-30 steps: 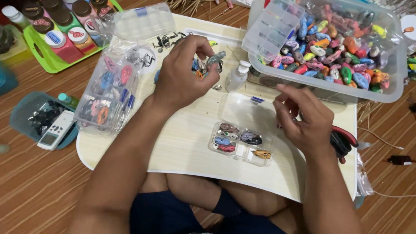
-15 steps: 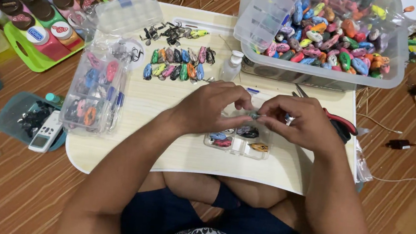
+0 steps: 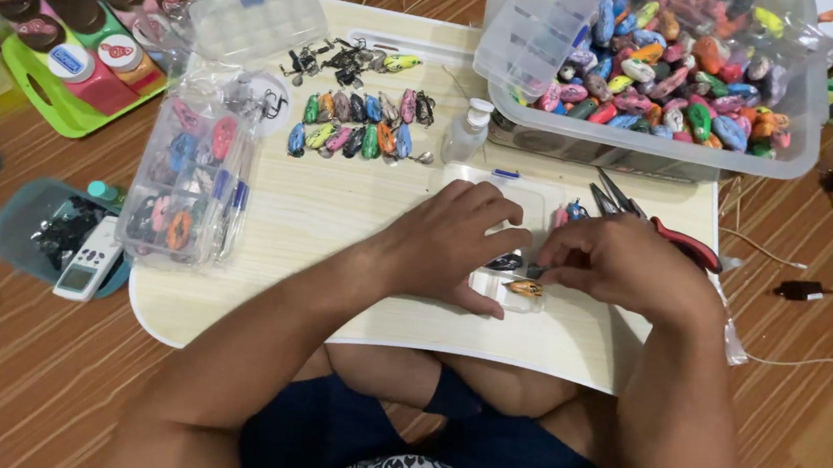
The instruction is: Assembling and organizing fishing lures into a compartmented plastic box
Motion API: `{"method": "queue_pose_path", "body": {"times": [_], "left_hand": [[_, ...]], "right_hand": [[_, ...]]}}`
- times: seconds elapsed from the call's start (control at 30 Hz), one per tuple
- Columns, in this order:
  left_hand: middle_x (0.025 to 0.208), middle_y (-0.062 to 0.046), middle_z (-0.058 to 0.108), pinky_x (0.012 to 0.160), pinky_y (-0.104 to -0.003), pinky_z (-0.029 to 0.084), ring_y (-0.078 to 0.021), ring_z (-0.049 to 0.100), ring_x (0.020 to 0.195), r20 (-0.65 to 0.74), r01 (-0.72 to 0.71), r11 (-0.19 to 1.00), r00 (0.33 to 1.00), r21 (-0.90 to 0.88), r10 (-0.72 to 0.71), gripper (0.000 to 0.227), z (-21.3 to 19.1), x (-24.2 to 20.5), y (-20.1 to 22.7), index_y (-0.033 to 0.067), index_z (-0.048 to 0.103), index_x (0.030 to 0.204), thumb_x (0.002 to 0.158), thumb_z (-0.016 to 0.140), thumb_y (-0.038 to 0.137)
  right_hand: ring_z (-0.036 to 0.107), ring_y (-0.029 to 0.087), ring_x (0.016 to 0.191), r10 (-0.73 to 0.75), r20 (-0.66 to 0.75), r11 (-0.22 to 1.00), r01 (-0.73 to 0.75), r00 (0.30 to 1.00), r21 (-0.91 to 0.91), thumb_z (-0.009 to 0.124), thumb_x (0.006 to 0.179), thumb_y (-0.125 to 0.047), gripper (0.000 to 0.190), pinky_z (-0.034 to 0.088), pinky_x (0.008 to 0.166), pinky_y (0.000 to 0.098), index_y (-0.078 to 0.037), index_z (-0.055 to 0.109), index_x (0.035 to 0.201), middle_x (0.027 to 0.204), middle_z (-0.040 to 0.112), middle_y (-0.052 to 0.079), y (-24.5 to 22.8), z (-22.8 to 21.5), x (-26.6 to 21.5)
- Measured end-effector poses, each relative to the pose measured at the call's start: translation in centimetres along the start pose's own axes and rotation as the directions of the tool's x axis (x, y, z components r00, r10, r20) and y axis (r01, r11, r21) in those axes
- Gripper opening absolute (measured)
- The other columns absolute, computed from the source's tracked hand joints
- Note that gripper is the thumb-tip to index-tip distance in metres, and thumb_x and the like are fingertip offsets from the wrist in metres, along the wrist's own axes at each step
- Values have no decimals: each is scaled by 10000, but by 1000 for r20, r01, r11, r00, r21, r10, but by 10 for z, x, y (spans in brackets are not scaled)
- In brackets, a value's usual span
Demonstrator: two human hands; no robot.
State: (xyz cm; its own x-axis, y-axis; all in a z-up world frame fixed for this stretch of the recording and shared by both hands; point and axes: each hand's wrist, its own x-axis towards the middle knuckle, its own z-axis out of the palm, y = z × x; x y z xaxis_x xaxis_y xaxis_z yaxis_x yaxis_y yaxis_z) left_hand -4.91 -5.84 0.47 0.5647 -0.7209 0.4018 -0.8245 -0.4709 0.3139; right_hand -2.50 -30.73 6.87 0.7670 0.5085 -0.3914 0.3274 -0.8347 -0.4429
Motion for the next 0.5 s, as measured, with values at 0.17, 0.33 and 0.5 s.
{"method": "queue_pose_path", "body": {"times": [0.17,0.33,0.5], "left_hand": [[1184,-70,568,958,-408,388,-281,498,1099,-174,-11,997,984,73,24,695,8,-2,4,130,626,1182,709,843,591],[1176,-63,573,943,-402,387,-272,497,1091,-175,-15,997,984,73,27,717,10,-3,4,136,624,1180,684,854,600],[1121,-102,581,1011,-494,450,-314,537,1168,-5,-14,1000,1000,16,14,736,7,-1,-2,103,608,1248,803,719,678]], "right_hand": [[617,171,544,-20,-81,999,17,996,-35,781,782,-120,205,520,566,318,-162,806,981,734,799,-7,22,9,3],[643,187,602,-189,-146,982,187,971,-29,785,764,-98,192,524,611,328,-131,804,952,858,803,-34,19,9,5],[750,288,794,-38,-146,999,35,989,-22,791,794,-123,44,575,727,425,-143,781,832,803,775,33,-1,3,5]]}}
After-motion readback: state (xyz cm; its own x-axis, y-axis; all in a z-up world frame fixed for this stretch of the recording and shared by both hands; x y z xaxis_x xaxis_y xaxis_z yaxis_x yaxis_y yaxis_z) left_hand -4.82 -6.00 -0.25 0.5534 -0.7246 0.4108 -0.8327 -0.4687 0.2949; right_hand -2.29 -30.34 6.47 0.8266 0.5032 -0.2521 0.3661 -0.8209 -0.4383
